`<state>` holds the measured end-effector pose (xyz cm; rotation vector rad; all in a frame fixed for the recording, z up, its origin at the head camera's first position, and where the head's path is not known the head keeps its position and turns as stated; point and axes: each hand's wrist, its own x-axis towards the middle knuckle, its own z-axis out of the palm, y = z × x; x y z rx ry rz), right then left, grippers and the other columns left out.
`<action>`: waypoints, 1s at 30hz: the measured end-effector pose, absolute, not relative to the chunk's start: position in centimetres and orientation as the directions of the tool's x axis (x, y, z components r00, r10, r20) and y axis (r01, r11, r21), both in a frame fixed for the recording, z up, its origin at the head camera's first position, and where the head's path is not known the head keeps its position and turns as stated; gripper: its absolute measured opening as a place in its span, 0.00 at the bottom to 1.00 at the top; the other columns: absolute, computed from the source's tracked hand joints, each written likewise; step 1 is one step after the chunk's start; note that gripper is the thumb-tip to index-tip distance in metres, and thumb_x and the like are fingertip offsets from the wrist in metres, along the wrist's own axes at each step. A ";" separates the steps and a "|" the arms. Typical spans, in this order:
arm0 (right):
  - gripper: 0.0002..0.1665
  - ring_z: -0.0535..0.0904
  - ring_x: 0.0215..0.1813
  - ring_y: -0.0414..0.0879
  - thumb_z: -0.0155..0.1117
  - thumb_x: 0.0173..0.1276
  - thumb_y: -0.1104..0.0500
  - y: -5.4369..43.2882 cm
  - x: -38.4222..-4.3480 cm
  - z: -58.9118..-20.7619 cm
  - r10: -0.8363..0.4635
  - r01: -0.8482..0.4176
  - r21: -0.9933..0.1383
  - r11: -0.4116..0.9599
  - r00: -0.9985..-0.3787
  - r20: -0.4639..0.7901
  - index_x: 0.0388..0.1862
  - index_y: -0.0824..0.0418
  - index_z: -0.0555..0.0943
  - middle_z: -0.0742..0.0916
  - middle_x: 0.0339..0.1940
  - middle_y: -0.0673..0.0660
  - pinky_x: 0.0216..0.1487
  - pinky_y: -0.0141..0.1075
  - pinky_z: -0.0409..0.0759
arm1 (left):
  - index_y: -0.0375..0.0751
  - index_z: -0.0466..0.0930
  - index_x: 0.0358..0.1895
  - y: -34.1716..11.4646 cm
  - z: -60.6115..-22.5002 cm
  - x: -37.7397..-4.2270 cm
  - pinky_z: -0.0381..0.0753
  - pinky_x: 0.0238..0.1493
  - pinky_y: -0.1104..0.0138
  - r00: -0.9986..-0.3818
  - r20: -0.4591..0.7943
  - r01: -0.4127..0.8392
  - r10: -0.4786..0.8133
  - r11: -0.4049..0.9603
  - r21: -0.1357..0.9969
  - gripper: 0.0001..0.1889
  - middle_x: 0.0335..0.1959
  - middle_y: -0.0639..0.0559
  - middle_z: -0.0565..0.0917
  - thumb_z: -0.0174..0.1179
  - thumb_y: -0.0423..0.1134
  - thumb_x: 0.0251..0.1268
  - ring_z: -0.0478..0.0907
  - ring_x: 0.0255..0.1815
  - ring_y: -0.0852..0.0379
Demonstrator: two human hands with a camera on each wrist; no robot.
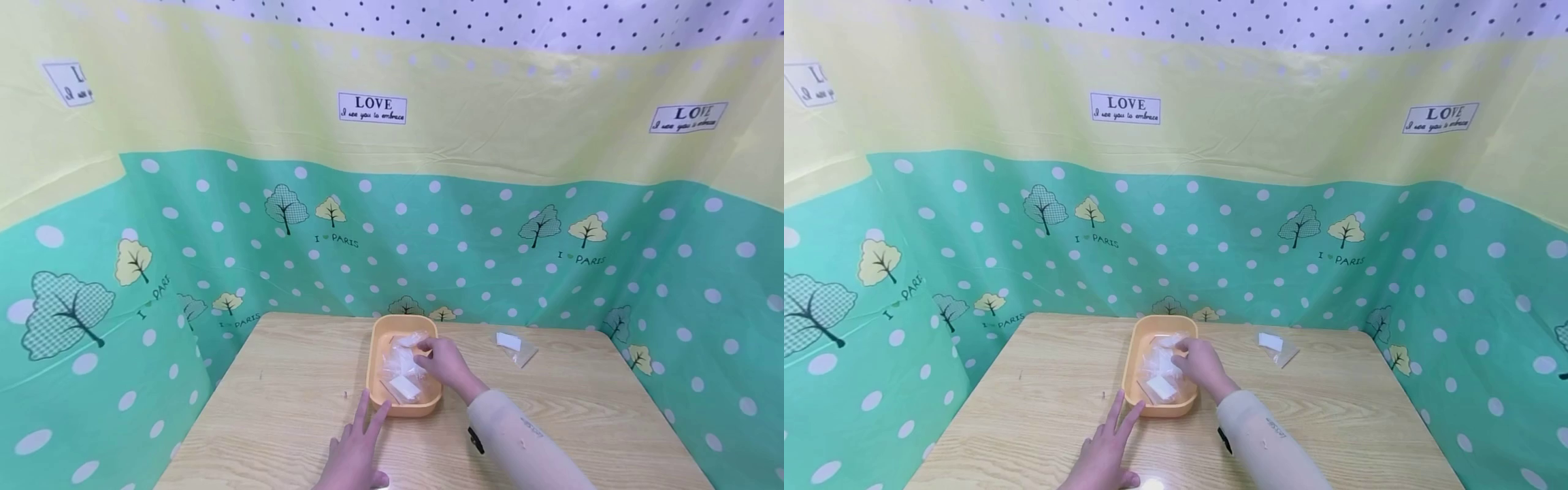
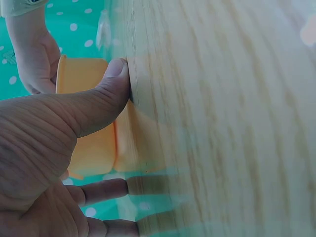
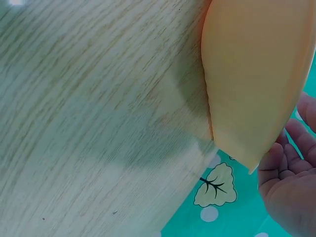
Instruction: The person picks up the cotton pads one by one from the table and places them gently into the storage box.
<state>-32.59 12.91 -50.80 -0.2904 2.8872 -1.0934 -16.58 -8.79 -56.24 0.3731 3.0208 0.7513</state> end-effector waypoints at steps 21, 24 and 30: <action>0.24 0.87 0.53 0.53 0.69 0.76 0.54 19.0 -33.9 -49.5 -0.106 -0.112 -0.639 0.761 -0.993 0.048 0.67 0.62 0.83 0.90 0.60 0.63 0.53 0.47 0.92 | 0.63 0.52 0.87 -8.6 -56.2 -16.5 0.73 0.54 0.15 -0.974 0.047 0.221 0.224 0.866 0.449 0.72 0.90 0.35 0.43 0.88 0.48 0.33 0.79 0.62 0.24; 0.26 0.87 0.61 0.60 0.67 0.78 0.54 21.9 -34.2 -49.6 -0.080 -0.095 -0.595 0.798 -0.995 0.051 0.70 0.64 0.81 0.87 0.67 0.66 0.61 0.53 0.90 | 0.63 0.51 0.87 -8.6 -56.2 -16.5 0.73 0.55 0.15 -0.975 0.040 0.213 0.219 0.865 0.454 0.71 0.90 0.36 0.42 0.88 0.48 0.33 0.78 0.63 0.23; 0.29 0.78 0.72 0.72 0.61 0.81 0.55 28.3 -34.1 -50.4 -0.042 -0.042 -0.518 0.854 -0.999 0.011 0.73 0.72 0.76 0.81 0.73 0.73 0.71 0.65 0.80 | 0.64 0.51 0.88 -8.6 -56.2 -16.5 0.71 0.56 0.14 -0.976 0.036 0.207 0.215 0.863 0.462 0.72 0.90 0.36 0.42 0.88 0.47 0.34 0.78 0.64 0.22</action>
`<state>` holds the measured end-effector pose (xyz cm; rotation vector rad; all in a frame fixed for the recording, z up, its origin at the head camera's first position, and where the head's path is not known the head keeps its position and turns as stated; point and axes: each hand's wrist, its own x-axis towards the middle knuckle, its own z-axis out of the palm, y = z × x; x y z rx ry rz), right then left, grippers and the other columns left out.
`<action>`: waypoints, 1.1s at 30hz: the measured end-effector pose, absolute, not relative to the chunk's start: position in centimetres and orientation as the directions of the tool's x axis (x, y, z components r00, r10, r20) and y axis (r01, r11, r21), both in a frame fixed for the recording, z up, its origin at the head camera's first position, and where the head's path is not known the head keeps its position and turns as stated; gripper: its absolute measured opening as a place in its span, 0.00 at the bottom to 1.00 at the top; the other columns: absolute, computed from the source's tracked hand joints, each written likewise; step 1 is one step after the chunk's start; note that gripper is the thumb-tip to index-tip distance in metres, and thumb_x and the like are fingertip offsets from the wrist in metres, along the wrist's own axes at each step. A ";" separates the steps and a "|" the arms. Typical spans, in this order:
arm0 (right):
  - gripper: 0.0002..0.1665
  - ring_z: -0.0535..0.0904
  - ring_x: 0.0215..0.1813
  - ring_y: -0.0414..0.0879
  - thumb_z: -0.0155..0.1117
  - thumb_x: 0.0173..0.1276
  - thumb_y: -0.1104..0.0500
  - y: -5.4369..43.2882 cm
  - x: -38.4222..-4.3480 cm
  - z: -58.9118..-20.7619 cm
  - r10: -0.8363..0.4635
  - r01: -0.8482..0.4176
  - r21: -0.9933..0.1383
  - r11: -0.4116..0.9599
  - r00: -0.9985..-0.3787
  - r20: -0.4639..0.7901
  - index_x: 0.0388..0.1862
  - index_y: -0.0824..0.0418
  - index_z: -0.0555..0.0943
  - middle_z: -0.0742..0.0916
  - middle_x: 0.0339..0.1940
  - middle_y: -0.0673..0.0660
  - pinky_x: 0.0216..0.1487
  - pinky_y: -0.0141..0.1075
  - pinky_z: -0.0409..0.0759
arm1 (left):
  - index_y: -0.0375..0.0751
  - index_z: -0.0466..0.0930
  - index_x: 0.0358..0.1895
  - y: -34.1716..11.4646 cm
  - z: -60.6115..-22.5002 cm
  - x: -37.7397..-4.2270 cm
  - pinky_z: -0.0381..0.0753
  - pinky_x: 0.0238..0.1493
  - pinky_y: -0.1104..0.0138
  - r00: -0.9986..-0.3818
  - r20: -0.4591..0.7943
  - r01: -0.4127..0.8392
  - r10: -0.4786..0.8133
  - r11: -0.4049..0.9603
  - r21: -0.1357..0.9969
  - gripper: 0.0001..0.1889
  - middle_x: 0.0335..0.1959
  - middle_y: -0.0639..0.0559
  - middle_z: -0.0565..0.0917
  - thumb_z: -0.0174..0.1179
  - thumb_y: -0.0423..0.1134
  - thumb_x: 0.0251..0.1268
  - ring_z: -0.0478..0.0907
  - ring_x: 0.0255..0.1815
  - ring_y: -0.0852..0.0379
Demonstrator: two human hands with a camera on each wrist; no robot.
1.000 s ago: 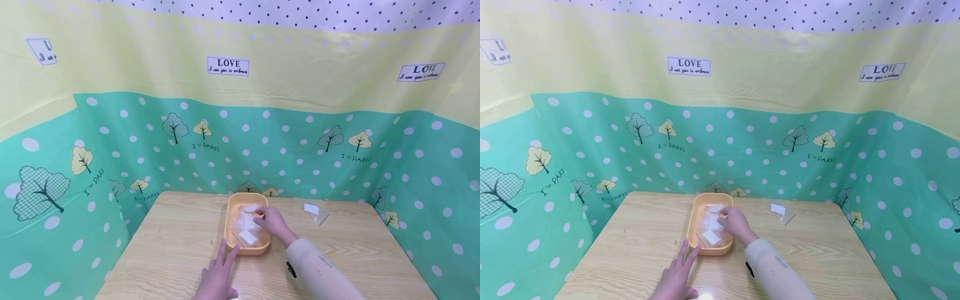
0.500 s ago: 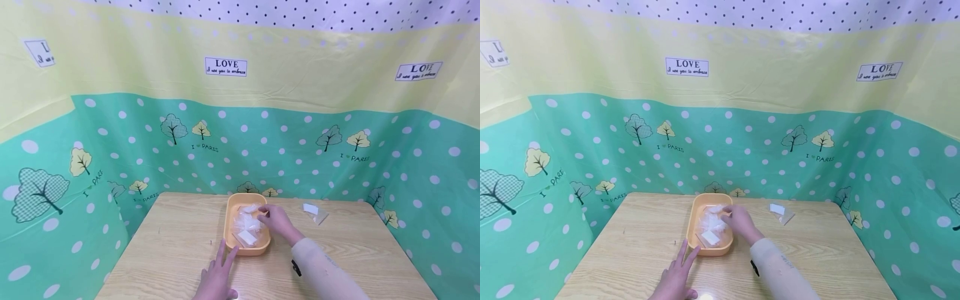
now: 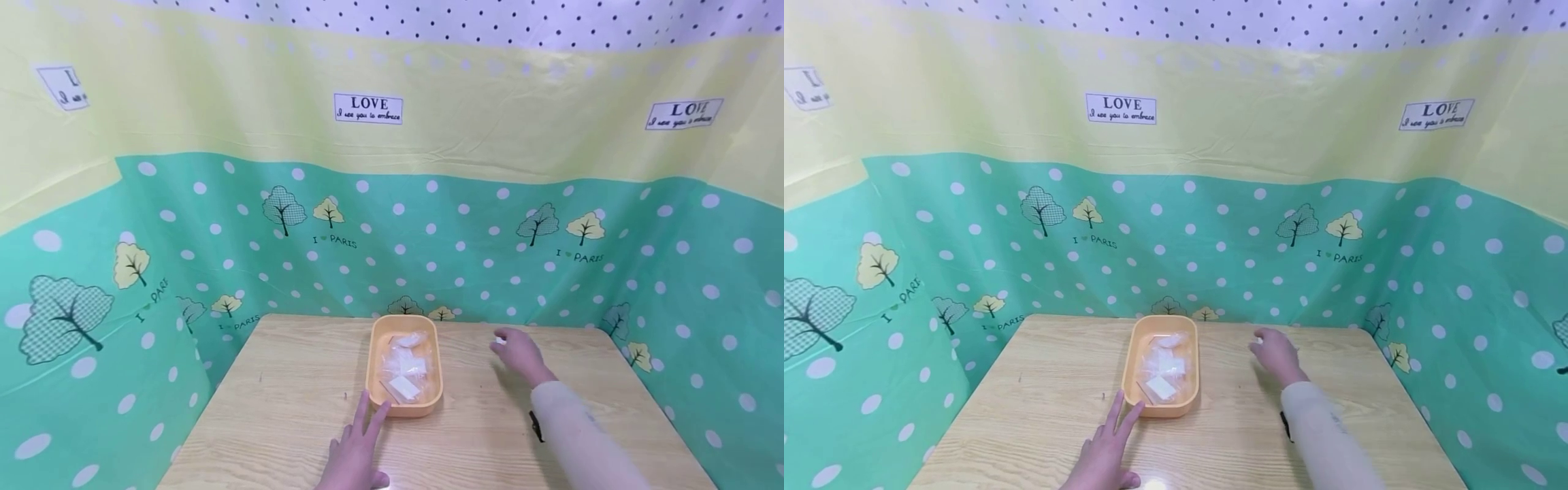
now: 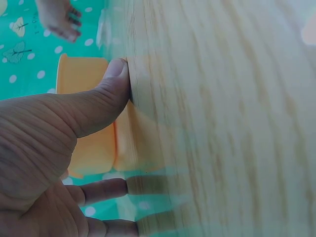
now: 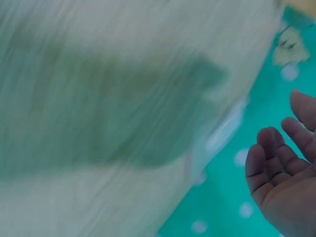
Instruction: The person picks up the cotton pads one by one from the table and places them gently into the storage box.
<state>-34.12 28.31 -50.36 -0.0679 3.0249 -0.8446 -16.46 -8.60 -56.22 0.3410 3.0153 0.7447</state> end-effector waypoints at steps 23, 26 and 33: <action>0.29 0.77 0.70 0.75 0.55 0.78 0.64 32.2 -33.8 -54.2 -0.048 -0.027 -0.306 0.952 -0.997 -0.060 0.73 0.75 0.73 0.82 0.68 0.77 0.68 0.68 0.81 | 0.63 0.50 0.88 -8.5 -56.4 -16.4 0.72 0.56 0.15 -0.971 0.051 0.230 0.232 0.864 0.449 0.72 0.90 0.36 0.41 0.87 0.47 0.34 0.78 0.63 0.23; 0.33 0.77 0.71 0.77 0.54 0.78 0.62 32.2 -33.8 -54.2 -0.032 -0.011 -0.320 0.947 -0.998 -0.059 0.78 0.76 0.67 0.79 0.70 0.79 0.69 0.69 0.80 | 0.64 0.49 0.88 -8.5 -56.3 -16.3 0.72 0.56 0.14 -0.971 0.053 0.230 0.232 0.863 0.450 0.72 0.90 0.36 0.41 0.87 0.46 0.34 0.78 0.63 0.23; 0.27 0.84 0.61 0.74 0.61 0.79 0.60 32.0 -33.6 -54.1 -0.030 -0.024 -0.266 0.964 -0.999 -0.020 0.71 0.73 0.76 0.86 0.61 0.76 0.60 0.67 0.86 | 0.65 0.49 0.88 -8.6 -56.3 -16.2 0.72 0.56 0.14 -0.972 0.055 0.229 0.229 0.860 0.455 0.72 0.91 0.37 0.40 0.87 0.46 0.34 0.78 0.63 0.23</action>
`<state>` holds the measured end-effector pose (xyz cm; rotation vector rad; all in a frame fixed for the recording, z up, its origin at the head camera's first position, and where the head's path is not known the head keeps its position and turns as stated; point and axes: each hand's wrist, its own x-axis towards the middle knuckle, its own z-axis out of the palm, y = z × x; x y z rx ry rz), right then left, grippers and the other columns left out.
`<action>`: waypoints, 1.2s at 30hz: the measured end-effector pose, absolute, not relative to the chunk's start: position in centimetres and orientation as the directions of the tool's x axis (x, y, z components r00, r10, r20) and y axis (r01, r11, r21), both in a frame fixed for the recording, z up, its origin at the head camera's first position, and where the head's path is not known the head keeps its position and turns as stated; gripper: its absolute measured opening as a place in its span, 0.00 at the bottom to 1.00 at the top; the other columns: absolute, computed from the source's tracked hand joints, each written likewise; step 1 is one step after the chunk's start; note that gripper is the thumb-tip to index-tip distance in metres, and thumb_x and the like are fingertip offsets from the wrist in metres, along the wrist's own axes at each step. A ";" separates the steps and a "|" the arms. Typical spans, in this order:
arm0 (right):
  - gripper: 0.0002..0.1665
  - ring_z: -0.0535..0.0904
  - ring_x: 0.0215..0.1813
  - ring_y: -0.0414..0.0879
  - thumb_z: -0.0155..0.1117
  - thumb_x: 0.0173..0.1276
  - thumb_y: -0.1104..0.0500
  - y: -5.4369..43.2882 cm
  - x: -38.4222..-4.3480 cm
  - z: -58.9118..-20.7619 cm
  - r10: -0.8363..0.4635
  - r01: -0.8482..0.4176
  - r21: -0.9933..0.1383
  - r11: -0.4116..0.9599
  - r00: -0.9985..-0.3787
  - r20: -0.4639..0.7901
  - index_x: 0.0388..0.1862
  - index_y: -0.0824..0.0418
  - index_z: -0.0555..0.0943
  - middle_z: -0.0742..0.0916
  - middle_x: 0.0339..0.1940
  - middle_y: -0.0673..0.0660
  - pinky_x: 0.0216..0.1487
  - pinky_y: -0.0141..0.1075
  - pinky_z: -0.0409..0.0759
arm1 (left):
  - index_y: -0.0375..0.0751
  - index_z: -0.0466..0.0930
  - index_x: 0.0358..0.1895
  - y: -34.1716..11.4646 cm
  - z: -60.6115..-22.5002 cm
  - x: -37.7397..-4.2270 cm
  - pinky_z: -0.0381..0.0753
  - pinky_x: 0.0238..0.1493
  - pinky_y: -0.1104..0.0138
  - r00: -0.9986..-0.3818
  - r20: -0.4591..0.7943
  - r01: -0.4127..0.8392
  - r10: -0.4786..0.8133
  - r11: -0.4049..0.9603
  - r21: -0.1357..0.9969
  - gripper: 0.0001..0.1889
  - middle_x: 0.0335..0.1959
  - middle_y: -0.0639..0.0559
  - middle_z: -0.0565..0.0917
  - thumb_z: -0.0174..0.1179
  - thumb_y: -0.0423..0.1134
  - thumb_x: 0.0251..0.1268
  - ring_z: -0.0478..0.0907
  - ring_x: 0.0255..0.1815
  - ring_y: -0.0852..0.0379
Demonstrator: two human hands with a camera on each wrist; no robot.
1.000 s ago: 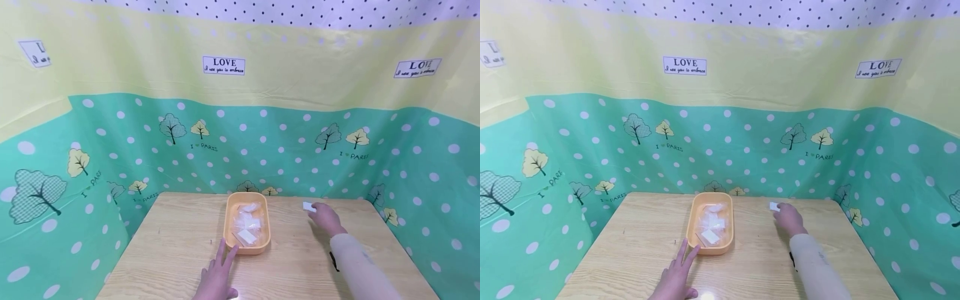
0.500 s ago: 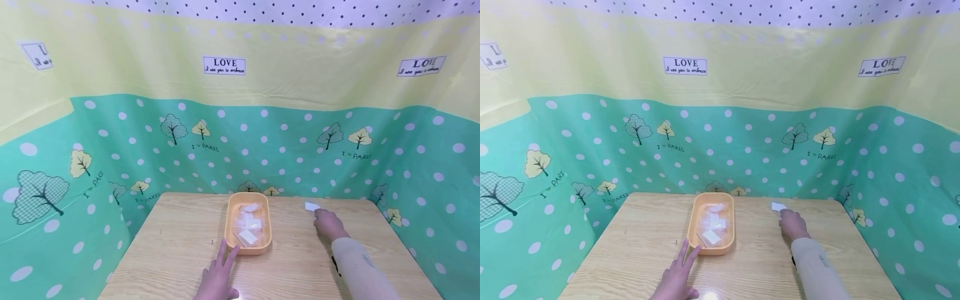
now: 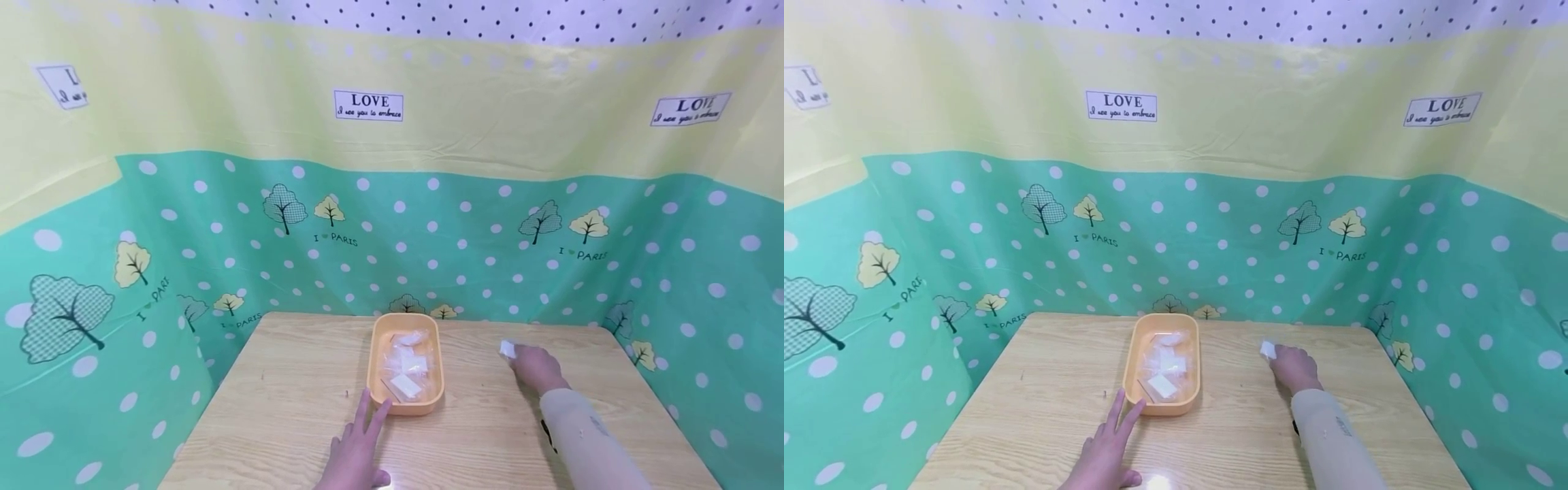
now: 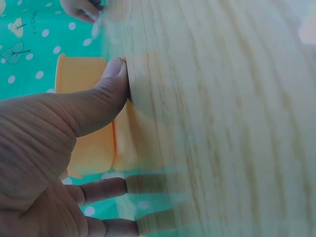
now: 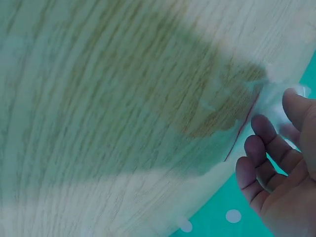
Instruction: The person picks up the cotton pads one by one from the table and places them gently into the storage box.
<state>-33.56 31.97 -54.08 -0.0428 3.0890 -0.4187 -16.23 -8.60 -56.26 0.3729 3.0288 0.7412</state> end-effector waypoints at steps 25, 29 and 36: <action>0.12 0.89 0.51 0.67 0.62 0.77 0.65 32.5 -33.4 -53.6 -0.042 -0.062 -0.247 0.967 -0.995 0.086 0.50 0.67 0.90 0.92 0.49 0.68 0.52 0.62 0.89 | 0.64 0.49 0.88 -8.7 -56.2 -16.4 0.71 0.55 0.14 -0.970 0.060 0.239 0.237 0.860 0.451 0.72 0.90 0.35 0.41 0.88 0.47 0.35 0.77 0.65 0.21; 0.13 0.89 0.52 0.67 0.60 0.77 0.65 32.2 -33.4 -53.1 -0.033 -0.054 -0.274 0.960 -0.996 0.082 0.51 0.66 0.90 0.92 0.51 0.68 0.53 0.62 0.88 | 0.63 0.49 0.88 -8.8 -56.3 -16.4 0.72 0.54 0.14 -0.969 0.060 0.240 0.238 0.862 0.447 0.72 0.90 0.34 0.42 0.88 0.47 0.35 0.77 0.64 0.21; 0.11 0.89 0.53 0.63 0.69 0.75 0.61 29.3 -33.5 -51.1 -0.066 -0.093 -0.268 0.959 -0.992 0.110 0.51 0.64 0.91 0.93 0.50 0.66 0.56 0.59 0.89 | 0.62 0.50 0.88 -8.8 -56.3 -16.4 0.72 0.53 0.13 -0.968 0.063 0.246 0.244 0.861 0.446 0.71 0.90 0.34 0.42 0.88 0.48 0.35 0.78 0.63 0.22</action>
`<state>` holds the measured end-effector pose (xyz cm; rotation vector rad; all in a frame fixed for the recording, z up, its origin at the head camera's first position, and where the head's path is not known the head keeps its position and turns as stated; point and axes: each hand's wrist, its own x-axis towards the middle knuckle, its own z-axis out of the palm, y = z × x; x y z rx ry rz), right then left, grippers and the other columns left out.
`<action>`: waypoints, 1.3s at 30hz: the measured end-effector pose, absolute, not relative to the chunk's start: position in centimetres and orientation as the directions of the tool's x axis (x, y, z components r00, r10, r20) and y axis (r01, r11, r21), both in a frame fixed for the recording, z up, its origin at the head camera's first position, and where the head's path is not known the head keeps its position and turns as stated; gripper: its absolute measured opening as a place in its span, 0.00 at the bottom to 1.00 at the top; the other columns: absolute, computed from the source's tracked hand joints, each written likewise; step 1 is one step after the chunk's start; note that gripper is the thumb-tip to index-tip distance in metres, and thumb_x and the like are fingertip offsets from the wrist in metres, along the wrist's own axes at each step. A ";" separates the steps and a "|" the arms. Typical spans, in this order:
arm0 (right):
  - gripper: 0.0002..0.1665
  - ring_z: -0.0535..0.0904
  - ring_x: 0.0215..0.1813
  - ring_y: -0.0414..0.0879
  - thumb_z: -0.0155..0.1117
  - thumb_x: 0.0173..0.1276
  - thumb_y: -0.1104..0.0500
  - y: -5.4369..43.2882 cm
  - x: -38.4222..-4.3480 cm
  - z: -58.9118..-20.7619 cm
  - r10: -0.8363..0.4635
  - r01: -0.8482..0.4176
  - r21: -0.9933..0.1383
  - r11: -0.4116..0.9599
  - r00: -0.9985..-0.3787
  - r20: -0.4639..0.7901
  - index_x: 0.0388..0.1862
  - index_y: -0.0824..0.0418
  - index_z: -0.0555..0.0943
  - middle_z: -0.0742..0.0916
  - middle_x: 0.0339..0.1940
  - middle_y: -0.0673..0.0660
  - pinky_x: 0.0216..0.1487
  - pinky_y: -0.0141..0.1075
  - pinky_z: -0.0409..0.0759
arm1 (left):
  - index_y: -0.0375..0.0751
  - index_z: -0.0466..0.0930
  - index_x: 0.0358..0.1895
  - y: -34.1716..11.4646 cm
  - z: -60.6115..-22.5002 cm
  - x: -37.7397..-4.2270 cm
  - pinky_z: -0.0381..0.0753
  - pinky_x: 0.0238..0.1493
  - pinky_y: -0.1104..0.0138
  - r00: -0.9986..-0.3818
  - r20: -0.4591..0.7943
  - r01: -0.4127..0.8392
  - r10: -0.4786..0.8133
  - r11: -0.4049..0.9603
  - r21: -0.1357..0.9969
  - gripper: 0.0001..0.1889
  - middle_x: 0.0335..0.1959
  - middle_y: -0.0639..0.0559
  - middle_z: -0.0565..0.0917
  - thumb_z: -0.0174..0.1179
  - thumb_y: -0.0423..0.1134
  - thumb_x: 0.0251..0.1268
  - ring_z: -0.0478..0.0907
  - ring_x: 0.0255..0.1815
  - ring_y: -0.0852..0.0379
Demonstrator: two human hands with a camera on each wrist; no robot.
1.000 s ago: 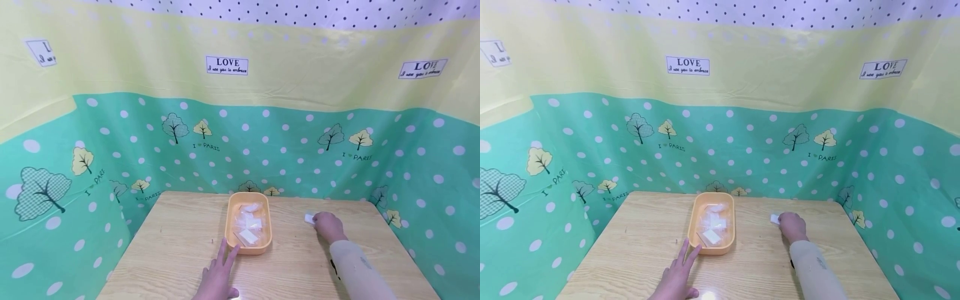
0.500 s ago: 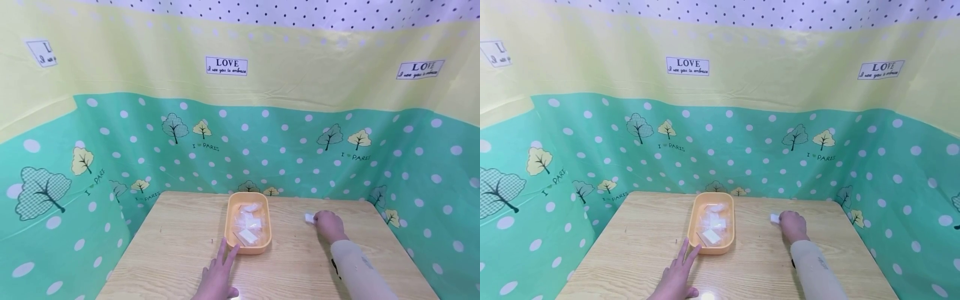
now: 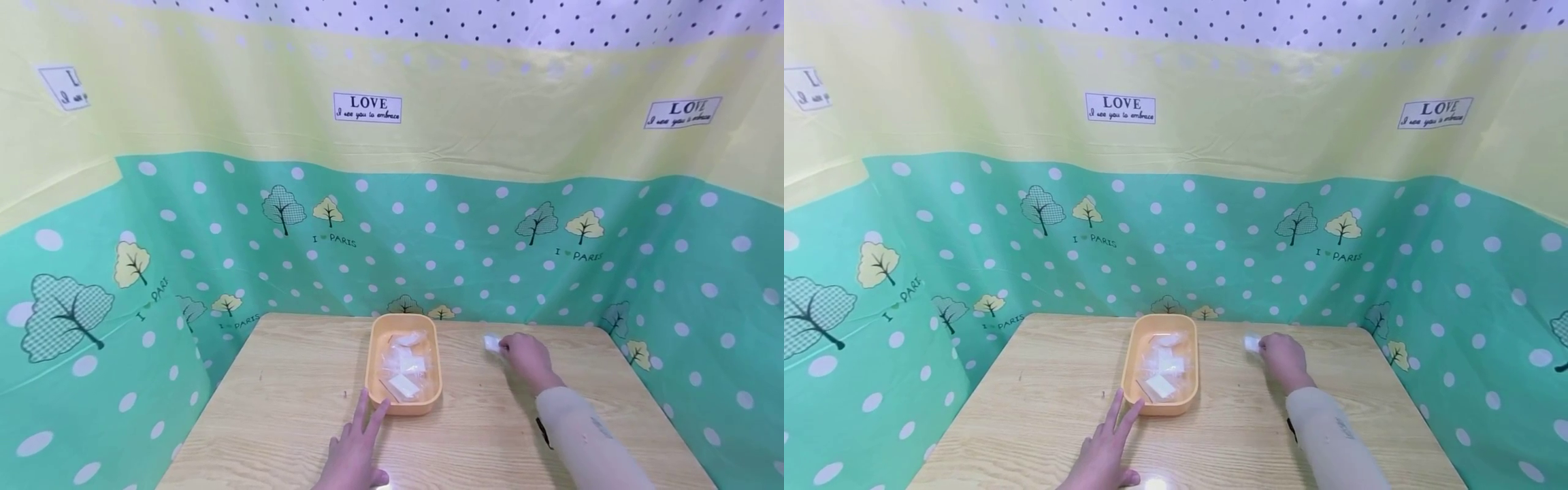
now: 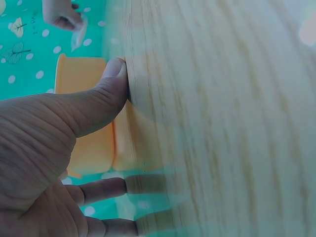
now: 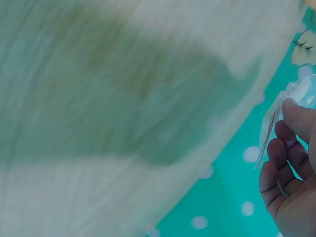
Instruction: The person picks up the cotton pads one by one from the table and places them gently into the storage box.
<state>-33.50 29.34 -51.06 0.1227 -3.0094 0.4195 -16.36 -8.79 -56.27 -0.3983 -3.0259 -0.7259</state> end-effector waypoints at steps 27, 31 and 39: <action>0.08 0.85 0.45 0.44 0.77 0.68 0.55 11.5 -29.0 -48.7 -0.649 -0.677 0.038 0.735 -0.687 0.325 0.45 0.48 0.94 0.92 0.40 0.47 0.49 0.36 0.89 | 0.61 0.52 0.87 -8.8 -56.6 -16.4 0.75 0.52 0.16 -0.967 0.083 0.252 0.241 0.859 0.446 0.71 0.90 0.35 0.43 0.88 0.48 0.34 0.79 0.63 0.23; 0.13 0.86 0.51 0.43 0.76 0.67 0.61 10.6 -28.4 -49.2 -0.699 -0.708 0.069 0.703 -0.671 0.247 0.47 0.46 0.93 0.93 0.45 0.45 0.56 0.37 0.89 | 0.65 0.50 0.88 -8.7 -56.6 -16.4 0.75 0.53 0.15 -0.968 0.080 0.249 0.239 0.858 0.448 0.72 0.90 0.34 0.43 0.88 0.48 0.34 0.78 0.63 0.23; 0.15 0.83 0.50 0.39 0.68 0.73 0.58 9.5 -27.7 -49.6 -0.672 -0.672 -0.039 0.739 -0.740 0.014 0.48 0.38 0.93 0.93 0.47 0.40 0.58 0.38 0.83 | 0.64 0.51 0.87 -8.8 -56.4 -16.4 0.75 0.53 0.15 -0.967 0.088 0.254 0.240 0.858 0.446 0.71 0.90 0.34 0.43 0.88 0.48 0.34 0.78 0.64 0.22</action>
